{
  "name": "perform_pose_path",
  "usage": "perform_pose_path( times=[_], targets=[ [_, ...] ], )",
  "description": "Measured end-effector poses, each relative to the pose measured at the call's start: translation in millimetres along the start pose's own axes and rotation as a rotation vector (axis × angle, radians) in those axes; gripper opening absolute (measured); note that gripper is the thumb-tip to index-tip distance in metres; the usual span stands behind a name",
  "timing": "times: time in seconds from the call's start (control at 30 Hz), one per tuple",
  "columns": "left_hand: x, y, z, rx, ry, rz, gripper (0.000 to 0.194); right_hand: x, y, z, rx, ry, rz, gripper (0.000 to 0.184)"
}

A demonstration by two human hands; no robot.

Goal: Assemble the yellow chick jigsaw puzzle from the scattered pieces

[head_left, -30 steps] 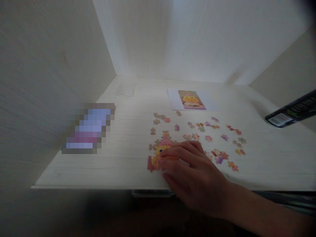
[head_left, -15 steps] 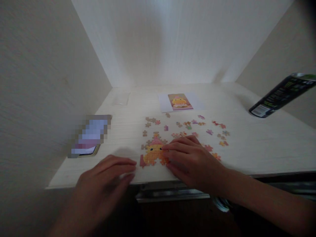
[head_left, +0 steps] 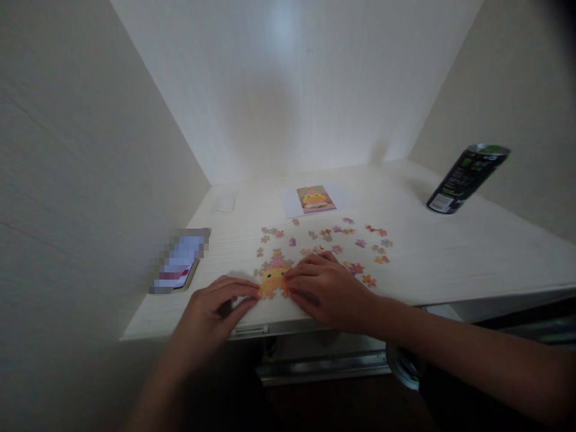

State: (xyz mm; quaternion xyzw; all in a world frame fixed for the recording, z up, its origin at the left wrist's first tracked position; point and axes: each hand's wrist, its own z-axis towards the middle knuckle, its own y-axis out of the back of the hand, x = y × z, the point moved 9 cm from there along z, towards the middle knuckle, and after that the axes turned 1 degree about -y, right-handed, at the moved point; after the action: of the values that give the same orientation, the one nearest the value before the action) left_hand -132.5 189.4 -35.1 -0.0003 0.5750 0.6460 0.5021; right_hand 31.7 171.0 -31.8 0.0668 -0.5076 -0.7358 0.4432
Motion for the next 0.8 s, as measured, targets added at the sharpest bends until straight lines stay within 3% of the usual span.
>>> perform_pose_path(
  times=[0.1,0.23,0.37,0.5,0.8],
  targets=[
    [2,2.1,-1,-0.011,0.037,-0.025,0.016,-9,17,-3,-0.141,-0.041,0.029,0.018],
    [1,6.2,0,-0.053,0.048,-0.002,0.02,-40,50,-18,-0.369,-0.194,0.018,0.026],
    [1,4.7,1,-0.063,0.041,0.063,0.021,-66,80,-41,-0.486,-0.321,-0.037,0.029],
    [0,4.0,1,-0.079,0.036,0.103,0.024,-81,94,-62,-0.512,-0.402,-0.039,0.029],
    [8,3.1,2,-0.106,0.135,0.149,0.03,-105,93,-90,-0.47,-0.526,0.02,0.032]
  ],
)
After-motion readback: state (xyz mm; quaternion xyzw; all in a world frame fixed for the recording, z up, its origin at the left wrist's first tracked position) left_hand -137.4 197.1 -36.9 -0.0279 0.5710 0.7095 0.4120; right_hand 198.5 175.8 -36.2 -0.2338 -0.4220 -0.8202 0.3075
